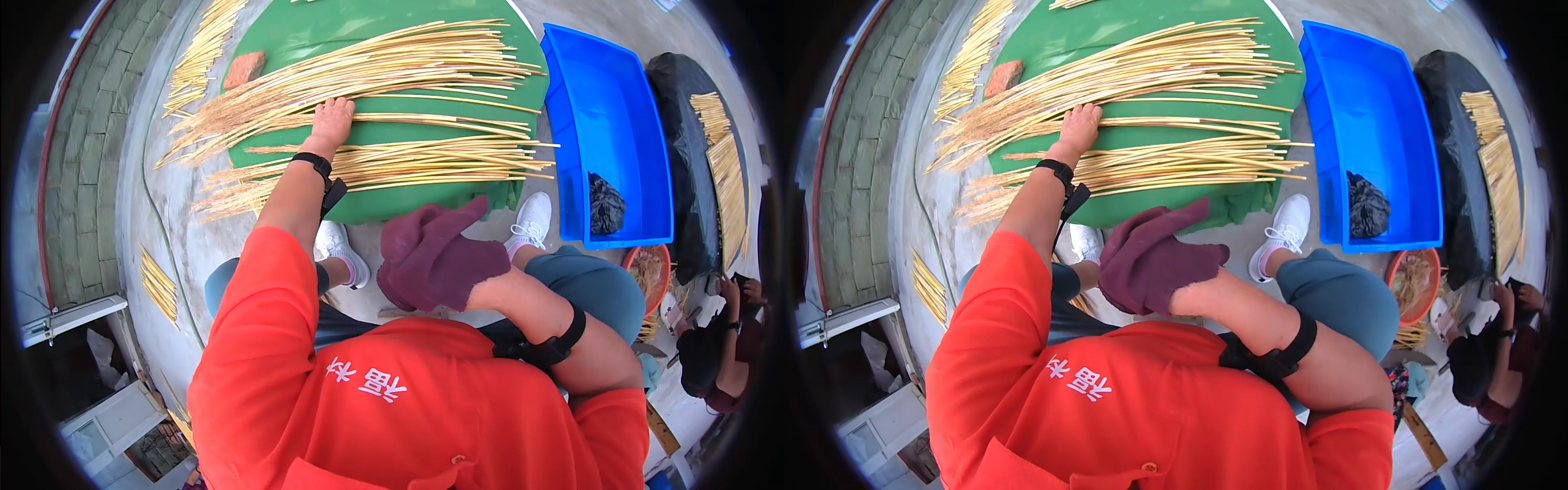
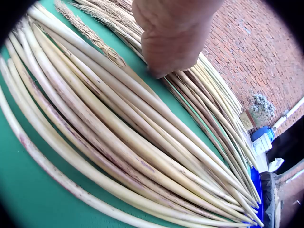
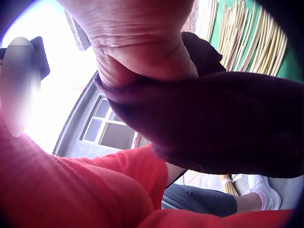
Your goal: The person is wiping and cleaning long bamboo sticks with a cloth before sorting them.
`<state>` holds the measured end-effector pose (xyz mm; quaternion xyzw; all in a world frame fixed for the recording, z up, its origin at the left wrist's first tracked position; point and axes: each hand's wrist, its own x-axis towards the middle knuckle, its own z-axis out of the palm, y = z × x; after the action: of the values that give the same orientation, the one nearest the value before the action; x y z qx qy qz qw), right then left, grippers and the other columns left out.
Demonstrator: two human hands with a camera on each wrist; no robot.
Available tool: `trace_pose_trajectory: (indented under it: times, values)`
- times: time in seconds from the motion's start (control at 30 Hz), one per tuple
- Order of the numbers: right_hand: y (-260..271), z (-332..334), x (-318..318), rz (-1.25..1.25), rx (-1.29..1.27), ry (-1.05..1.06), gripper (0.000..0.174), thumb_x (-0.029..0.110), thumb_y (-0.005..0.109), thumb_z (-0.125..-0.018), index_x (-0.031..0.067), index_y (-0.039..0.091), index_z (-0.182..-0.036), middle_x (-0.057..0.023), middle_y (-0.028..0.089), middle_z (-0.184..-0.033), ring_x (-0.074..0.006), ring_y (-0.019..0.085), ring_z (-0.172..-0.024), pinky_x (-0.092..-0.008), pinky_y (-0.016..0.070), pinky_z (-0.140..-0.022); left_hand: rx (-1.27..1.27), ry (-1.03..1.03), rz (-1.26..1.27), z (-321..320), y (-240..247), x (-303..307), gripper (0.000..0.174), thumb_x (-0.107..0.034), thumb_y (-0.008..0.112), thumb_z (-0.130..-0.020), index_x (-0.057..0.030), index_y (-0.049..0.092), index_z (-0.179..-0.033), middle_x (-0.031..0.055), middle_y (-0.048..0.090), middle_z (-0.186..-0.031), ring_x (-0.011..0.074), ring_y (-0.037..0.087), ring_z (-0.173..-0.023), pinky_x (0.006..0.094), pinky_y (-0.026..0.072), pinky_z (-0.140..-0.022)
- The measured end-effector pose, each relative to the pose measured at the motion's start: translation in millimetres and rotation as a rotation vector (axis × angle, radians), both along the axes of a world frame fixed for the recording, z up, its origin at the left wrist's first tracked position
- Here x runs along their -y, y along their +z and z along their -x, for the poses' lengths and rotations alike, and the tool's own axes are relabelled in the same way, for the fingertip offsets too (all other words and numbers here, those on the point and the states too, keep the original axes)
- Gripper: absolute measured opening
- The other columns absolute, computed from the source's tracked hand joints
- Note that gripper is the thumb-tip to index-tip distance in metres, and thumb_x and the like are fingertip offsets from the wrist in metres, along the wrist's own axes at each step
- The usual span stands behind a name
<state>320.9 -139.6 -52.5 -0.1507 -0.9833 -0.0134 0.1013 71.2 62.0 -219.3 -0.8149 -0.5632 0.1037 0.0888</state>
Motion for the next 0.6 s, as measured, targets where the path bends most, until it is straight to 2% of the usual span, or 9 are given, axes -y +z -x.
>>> trace_pose_trajectory:
  times: [0.03, 0.07, 0.17, 0.27, 0.37, 0.4, 0.47, 0.57, 0.6]
  values:
    - [3.9, -0.2, 0.0, -0.168, 0.177, 0.001, 0.018, 0.007, 0.046, -0.068, -0.0059, 0.055, -0.077, -0.0150, 0.054, -0.064, -0.0234, 0.055, -0.058, -0.0341, 0.0469, -0.051, -0.002, -0.007, -0.004, 2.3, 1.2, 0.8, 0.020, -0.006, 0.050, -0.076, -0.0099, 0.050, -0.095, 0.0070, 0.052, -0.096, 0.0264, 0.049, -0.095, 0.0402, 0.0397, -0.079]
    - [-4.0, -1.0, 1.7, -0.171, 0.176, -0.006, 0.018, 0.007, 0.046, -0.068, -0.0059, 0.055, -0.077, -0.0150, 0.054, -0.064, -0.0234, 0.055, -0.058, -0.0341, 0.0469, -0.051, -0.014, -0.006, -0.006, 4.0, 2.1, 1.6, 0.019, -0.006, 0.048, -0.078, -0.0106, 0.050, -0.096, 0.0063, 0.053, -0.099, 0.0254, 0.050, -0.096, 0.0395, 0.0393, -0.079]
    - [-23.9, -0.6, 5.9, 0.225, -0.175, -0.036, 0.017, 0.007, 0.046, -0.071, -0.0053, 0.054, -0.078, -0.0161, 0.055, -0.063, -0.0223, 0.056, -0.056, -0.0306, 0.0464, -0.052, -0.040, 0.004, 0.001, 6.9, 8.7, 0.1, 0.017, -0.007, 0.047, -0.080, -0.0122, 0.049, -0.096, 0.0055, 0.057, -0.101, 0.0238, 0.052, -0.095, 0.0393, 0.0397, -0.079]
    - [-21.7, 3.8, 6.3, -0.098, 0.087, -0.064, 0.008, 0.010, 0.046, -0.070, 0.0026, 0.049, -0.067, -0.0136, 0.049, -0.068, -0.0229, 0.048, -0.058, -0.0328, 0.0421, -0.047, -0.020, -0.013, 0.057, 14.2, 15.3, -4.9, 0.015, -0.009, 0.047, -0.080, -0.0138, 0.050, -0.094, 0.0057, 0.060, -0.094, 0.0238, 0.055, -0.091, 0.0408, 0.0417, -0.075]
    - [-31.5, 5.3, 8.4, -0.409, 0.104, -0.057, 0.010, 0.011, 0.047, -0.068, 0.0038, 0.048, -0.061, -0.0122, 0.048, -0.061, -0.0221, 0.048, -0.055, -0.0321, 0.0418, -0.043, 0.052, 0.022, 0.029, 13.7, 29.1, -11.8, 0.010, -0.010, 0.047, -0.080, -0.0132, 0.052, -0.089, 0.0059, 0.061, -0.087, 0.0254, 0.058, -0.084, 0.0400, 0.0427, -0.072]
    - [-40.2, 4.0, 8.7, 0.021, -0.207, -0.056, 0.011, 0.012, 0.048, -0.067, 0.0042, 0.048, -0.059, -0.0117, 0.047, -0.059, -0.0216, 0.047, -0.054, -0.0321, 0.0416, -0.041, 0.101, 0.033, -0.030, 11.9, 32.9, -11.2, 0.007, -0.012, 0.049, -0.080, -0.0125, 0.054, -0.085, 0.0071, 0.062, -0.084, 0.0272, 0.059, -0.080, 0.0394, 0.0431, -0.069]
    - [-46.4, 3.3, 9.7, 0.456, -0.513, -0.051, 0.011, 0.012, 0.048, -0.066, 0.0046, 0.047, -0.058, -0.0113, 0.047, -0.056, -0.0211, 0.047, -0.053, -0.0321, 0.0413, -0.040, 0.125, 0.050, -0.016, 8.9, 40.0, -11.0, 0.007, -0.013, 0.050, -0.080, -0.0123, 0.054, -0.086, 0.0078, 0.062, -0.084, 0.0277, 0.059, -0.080, 0.0400, 0.0429, -0.070]
    - [-50.5, 3.5, 11.6, 0.245, -0.390, -0.042, 0.011, 0.012, 0.048, -0.066, 0.0047, 0.047, -0.057, -0.0102, 0.046, -0.055, -0.0205, 0.047, -0.051, -0.0313, 0.0412, -0.040, 0.154, 0.068, -0.004, 10.3, 40.9, -12.1, 0.007, -0.015, 0.050, -0.081, -0.0112, 0.054, -0.085, 0.0091, 0.062, -0.084, 0.0288, 0.058, -0.081, 0.0411, 0.0428, -0.069]
    - [-53.5, 4.0, 12.1, 0.270, -0.415, -0.041, 0.012, 0.011, 0.048, -0.066, 0.0048, 0.047, -0.056, -0.0101, 0.046, -0.055, -0.0205, 0.047, -0.051, -0.0308, 0.0412, -0.040, 0.158, 0.067, -0.005, 11.8, 40.2, -13.9, 0.008, -0.017, 0.050, -0.082, -0.0103, 0.054, -0.085, 0.0098, 0.062, -0.082, 0.0294, 0.058, -0.081, 0.0417, 0.0429, -0.069]
